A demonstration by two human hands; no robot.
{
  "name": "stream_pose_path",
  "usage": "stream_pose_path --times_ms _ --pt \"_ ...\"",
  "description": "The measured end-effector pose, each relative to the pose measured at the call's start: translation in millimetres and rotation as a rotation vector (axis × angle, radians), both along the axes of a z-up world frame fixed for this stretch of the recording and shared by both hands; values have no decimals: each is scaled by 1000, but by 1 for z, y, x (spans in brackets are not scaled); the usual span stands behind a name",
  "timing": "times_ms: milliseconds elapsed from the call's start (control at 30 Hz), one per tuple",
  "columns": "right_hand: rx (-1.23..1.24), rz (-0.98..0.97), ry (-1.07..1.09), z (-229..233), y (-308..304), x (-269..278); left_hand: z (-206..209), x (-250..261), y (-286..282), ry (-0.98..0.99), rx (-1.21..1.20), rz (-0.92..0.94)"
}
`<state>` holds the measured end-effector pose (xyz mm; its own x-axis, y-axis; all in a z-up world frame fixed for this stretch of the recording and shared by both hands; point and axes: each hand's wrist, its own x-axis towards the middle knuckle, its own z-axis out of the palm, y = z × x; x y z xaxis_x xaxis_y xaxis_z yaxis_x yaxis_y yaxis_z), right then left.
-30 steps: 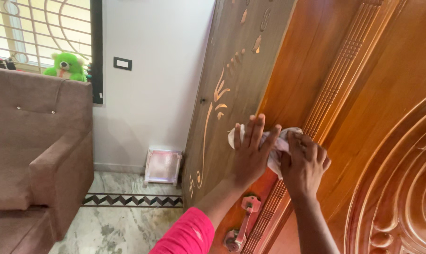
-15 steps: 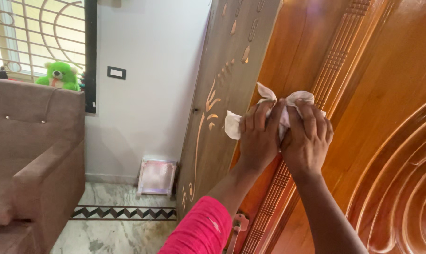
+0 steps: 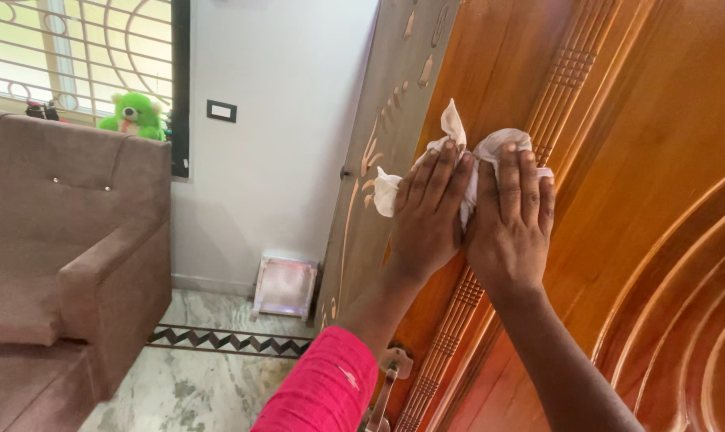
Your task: The person wipes a carved wooden door with a cloth, cleaning the surface, the decorative details, and the handle after applying liquid from a spray bottle.
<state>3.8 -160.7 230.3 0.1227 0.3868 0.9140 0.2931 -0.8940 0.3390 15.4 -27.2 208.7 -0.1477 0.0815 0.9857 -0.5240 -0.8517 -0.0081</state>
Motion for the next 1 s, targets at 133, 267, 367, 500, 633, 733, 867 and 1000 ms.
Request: stream_pose_path --times_ms 133,267,367,500,633,733,867,1000 --pt "3 55 -22 -1 -2 4 -1 1 -1 3 0 32" --pt "1 48 -31 -3 -4 6 -2 2 -6 27 -14 57" --pt "6 72 -21 -4 -3 6 -4 3 -6 38 -20 60" --pt "11 68 -26 -3 -2 7 -4 4 -7 14 -33 63" --pt "15 69 -37 -5 -2 7 -3 1 -7 22 -37 83" --pt "22 55 -42 -4 -1 7 -2 1 -7 24 -34 90" --pt "19 44 -63 -6 -1 7 -2 1 -9 25 -38 69" --pt "29 70 -65 -6 -1 6 -2 -1 -7 36 -38 90"
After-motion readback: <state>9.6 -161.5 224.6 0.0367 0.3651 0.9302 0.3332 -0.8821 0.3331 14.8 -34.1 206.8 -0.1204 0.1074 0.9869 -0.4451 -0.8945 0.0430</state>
